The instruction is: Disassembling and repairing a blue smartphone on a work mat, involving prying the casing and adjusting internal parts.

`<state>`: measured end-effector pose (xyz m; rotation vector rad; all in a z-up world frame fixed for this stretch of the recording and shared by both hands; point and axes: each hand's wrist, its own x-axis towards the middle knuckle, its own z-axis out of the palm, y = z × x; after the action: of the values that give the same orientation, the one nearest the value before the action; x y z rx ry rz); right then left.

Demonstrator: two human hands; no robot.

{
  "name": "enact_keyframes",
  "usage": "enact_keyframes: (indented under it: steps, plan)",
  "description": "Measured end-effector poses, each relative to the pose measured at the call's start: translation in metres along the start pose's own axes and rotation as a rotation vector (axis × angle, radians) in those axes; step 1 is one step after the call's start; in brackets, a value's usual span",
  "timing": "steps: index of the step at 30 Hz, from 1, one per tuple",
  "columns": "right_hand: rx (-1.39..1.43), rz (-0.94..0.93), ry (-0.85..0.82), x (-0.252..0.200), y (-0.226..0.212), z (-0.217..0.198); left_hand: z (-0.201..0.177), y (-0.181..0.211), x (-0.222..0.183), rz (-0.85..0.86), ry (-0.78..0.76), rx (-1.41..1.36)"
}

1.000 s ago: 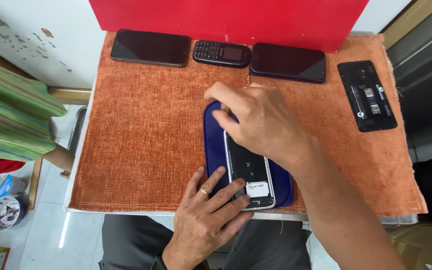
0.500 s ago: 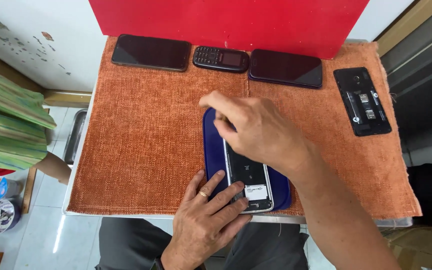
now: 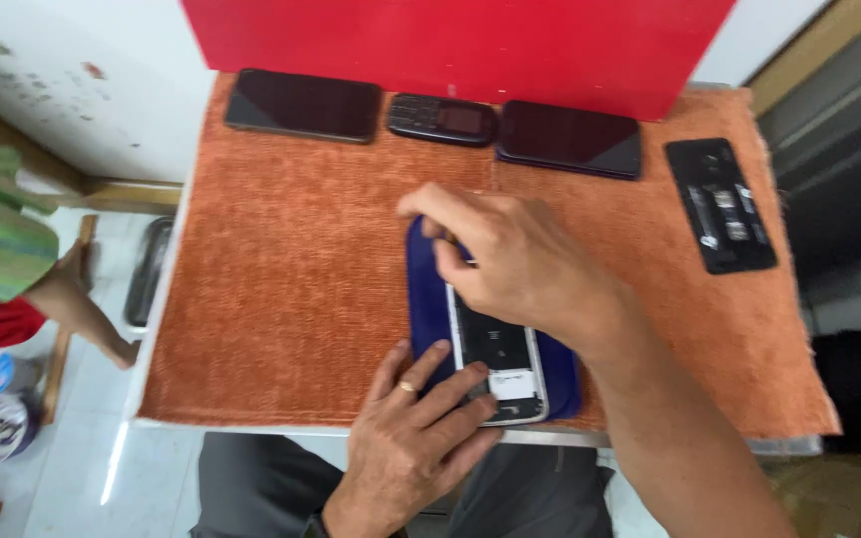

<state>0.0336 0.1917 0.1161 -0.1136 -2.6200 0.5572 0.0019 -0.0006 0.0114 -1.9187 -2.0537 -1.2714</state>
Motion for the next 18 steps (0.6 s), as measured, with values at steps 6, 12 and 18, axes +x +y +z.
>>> enact_keyframes:
  steps: [6,12,18]
  plan:
    - [-0.167,0.113,-0.001,-0.003,-0.01,0.01,-0.018,-0.006,-0.013,0.031,-0.04,-0.018]
    - [-0.205,0.142,-0.044,-0.005,-0.007,0.024,-0.012,-0.011,-0.023,0.028,0.066,-0.041]
    - [-0.27,0.115,0.041,-0.006,-0.002,0.017,-0.017,-0.011,-0.016,0.037,-0.031,-0.073]
